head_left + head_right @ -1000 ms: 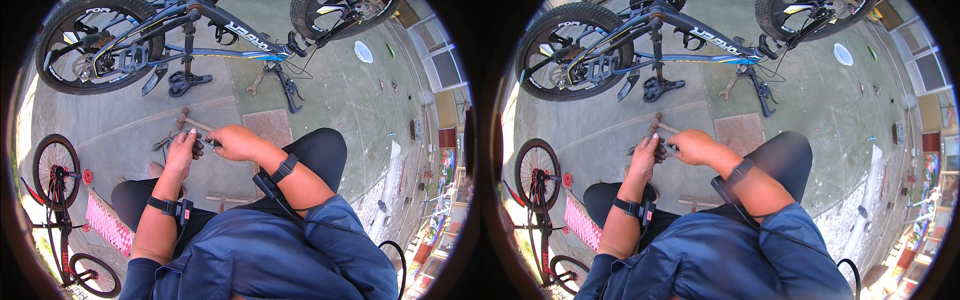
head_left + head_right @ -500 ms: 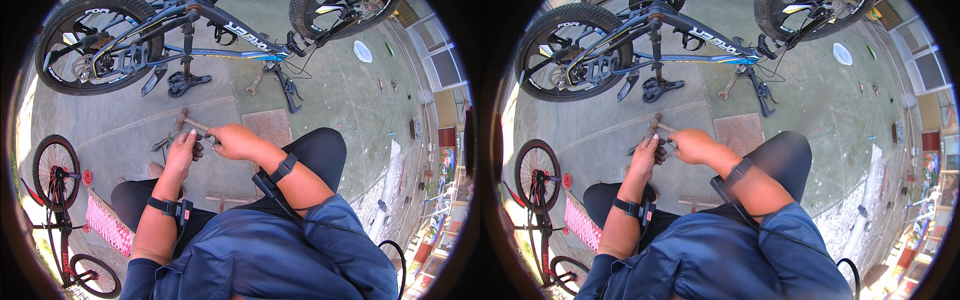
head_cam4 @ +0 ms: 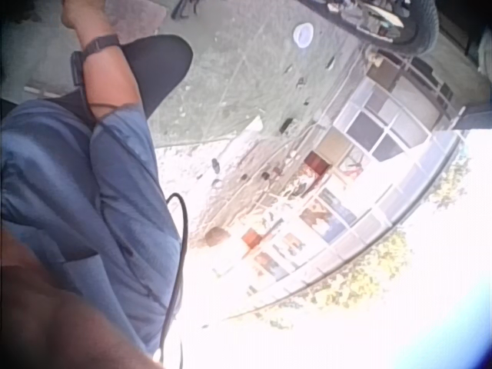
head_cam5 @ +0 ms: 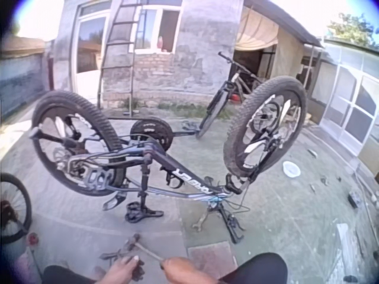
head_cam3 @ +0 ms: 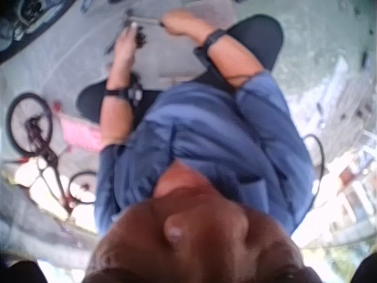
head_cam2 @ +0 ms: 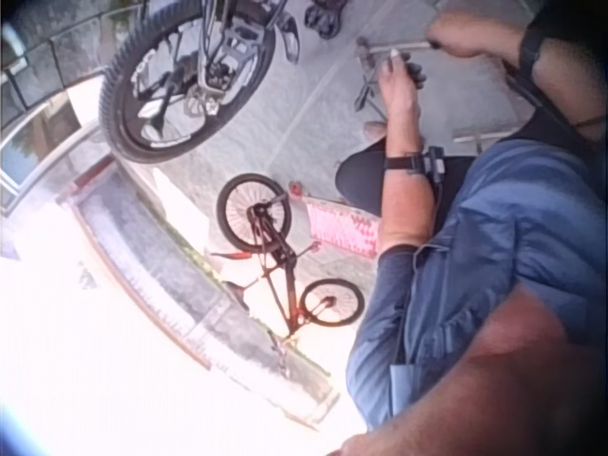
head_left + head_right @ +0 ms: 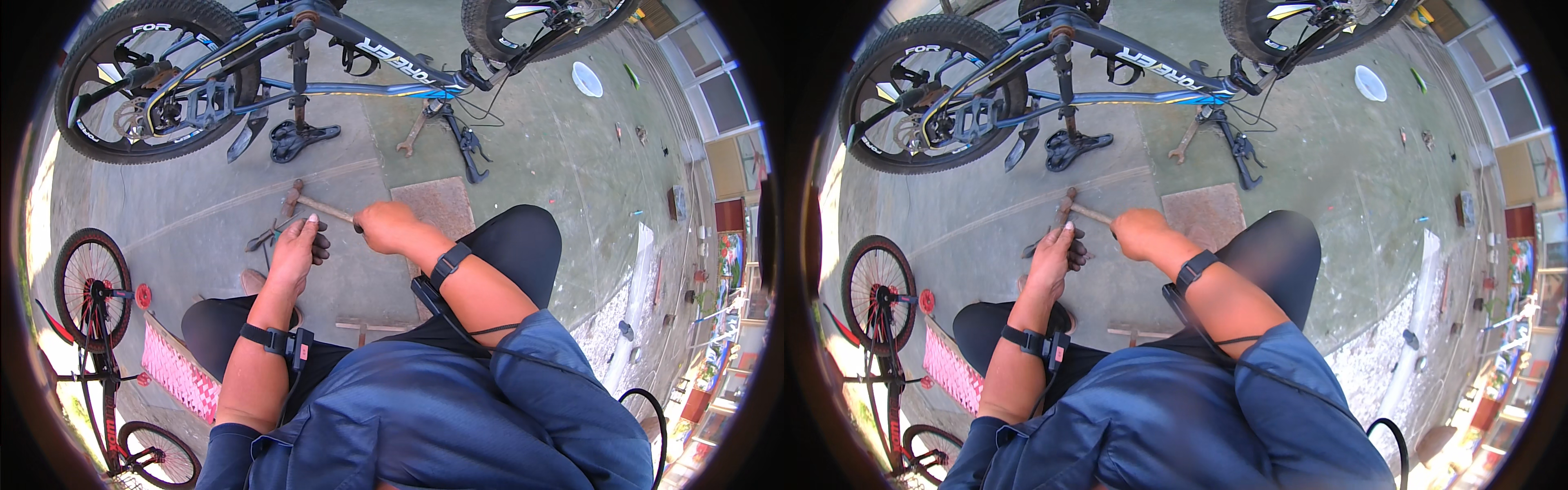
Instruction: The person repairs a bicycle by using a wrench and pliers to adjust the rear wheel assembly and handlebar components while the bike is positioned upside down on the ground.
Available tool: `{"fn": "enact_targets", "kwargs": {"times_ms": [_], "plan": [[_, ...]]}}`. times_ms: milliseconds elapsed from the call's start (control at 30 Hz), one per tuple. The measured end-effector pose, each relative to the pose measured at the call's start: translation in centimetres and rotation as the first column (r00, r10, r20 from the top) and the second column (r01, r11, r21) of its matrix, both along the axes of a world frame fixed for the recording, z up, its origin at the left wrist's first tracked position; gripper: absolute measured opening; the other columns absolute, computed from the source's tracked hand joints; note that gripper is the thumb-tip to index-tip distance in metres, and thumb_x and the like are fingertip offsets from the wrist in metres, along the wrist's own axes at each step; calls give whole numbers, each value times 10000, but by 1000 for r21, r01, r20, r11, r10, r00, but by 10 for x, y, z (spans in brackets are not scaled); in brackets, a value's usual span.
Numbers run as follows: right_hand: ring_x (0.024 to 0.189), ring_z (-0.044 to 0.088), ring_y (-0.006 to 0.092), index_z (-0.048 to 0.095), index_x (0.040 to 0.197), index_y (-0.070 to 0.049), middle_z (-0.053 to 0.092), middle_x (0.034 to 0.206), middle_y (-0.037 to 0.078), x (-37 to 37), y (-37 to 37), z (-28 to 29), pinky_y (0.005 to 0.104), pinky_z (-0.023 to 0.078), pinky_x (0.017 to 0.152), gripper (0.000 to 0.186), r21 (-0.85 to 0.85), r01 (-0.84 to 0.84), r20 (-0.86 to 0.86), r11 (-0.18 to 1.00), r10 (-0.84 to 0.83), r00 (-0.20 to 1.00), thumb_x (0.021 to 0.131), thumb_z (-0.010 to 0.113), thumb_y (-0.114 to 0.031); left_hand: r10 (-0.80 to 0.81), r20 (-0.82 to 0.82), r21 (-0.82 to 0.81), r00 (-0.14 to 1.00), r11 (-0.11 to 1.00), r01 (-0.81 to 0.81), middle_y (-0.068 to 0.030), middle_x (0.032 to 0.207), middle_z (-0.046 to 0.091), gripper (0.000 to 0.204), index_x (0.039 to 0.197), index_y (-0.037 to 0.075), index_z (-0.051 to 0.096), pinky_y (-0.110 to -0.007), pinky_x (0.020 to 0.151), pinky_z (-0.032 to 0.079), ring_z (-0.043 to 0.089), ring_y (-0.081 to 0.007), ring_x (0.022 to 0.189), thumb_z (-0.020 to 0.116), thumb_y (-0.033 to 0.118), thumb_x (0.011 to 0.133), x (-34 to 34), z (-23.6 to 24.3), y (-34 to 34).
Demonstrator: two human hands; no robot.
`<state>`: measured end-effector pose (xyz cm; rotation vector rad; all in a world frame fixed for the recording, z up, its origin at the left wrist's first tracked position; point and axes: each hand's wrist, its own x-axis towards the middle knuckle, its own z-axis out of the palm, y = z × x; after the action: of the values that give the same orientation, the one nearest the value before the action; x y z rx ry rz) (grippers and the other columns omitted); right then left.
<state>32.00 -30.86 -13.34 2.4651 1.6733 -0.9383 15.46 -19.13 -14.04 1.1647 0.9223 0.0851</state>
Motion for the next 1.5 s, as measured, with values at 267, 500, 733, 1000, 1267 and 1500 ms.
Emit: {"fn": "enact_targets", "kwargs": {"times_ms": [267, 500, 733, 1000, 1267, 1500], "plan": [[949, 684, 313, 711, 1058, -125, 711, 1033, 106, -6, -6, -18, 423, 553, 765, 280, -126, -86, 18, 988, 89, 996, 809, 596, -69, -3, -22, 22, 1000, 1000, 3, -33, 727, 599, 367, 976, 35, 589, -248, 526, 415, 560, -113, 590, 498, 388, 1016, -2, 0, -1], [993, 656, 338, 662, 1166, -117, 697, 1047, 143, 27, -19, 27, 452, 523, 823, 349, 156, 54, -14, 986, -53, 999, 830, 666, -212, -11, -42, 41, 999, 999, 13, -39, 723, 596, 361, 974, 29, 588, -251, 512, 413, 560, -116, 581, 500, 377, 1015, 3, -4, -3], [872, 676, 215, 646, 1126, -15, 708, 974, 119, 125, -89, 119, 339, 524, 770, 275, 506, 474, -388, 720, -301, 871, 871, 670, -117, 0, -96, 61, 995, 998, 6, -47, 726, 605, 351, 984, 29, 585, -256, 511, 415, 562, -119, 580, 501, 368, 1016, 8, -5, -4], [822, 653, 170, 656, 1085, 15, 700, 923, 100, 232, -174, 45, 324, 526, 738, 277, 283, 693, -366, 663, -594, 717, 859, 700, -138, 54, -126, 8, 991, 999, -53, -60, 766, 635, 329, 1022, 31, 575, -250, 546, 437, 593, -130, 604, 513, 354, 1014, 34, -9, 10], [813, 620, 121, 594, 1186, 19, 662, 938, 55, 290, -107, -46, 277, 505, 708, 369, 46, 738, -570, 673, -589, 572, 865, 723, -110, 167, -158, 28, 973, 986, -164, -64, 921, 651, 330, 1084, 36, 568, -262, 670, 479, 631, -140, 777, 550, 353, 997, 108, -15, 98], [863, 626, 103, 578, 1201, 24, 669, 964, 52, 328, -46, -36, 260, 510, 743, 388, 144, 634, -563, 760, -464, 684, 862, 729, -92, 148, -216, -78, 965, 983, -168, -63, 960, 658, 331, 1099, 42, 563, -274, 696, 479, 639, -142, 806, 583, 351, 982, 192, -16, 112]]}}
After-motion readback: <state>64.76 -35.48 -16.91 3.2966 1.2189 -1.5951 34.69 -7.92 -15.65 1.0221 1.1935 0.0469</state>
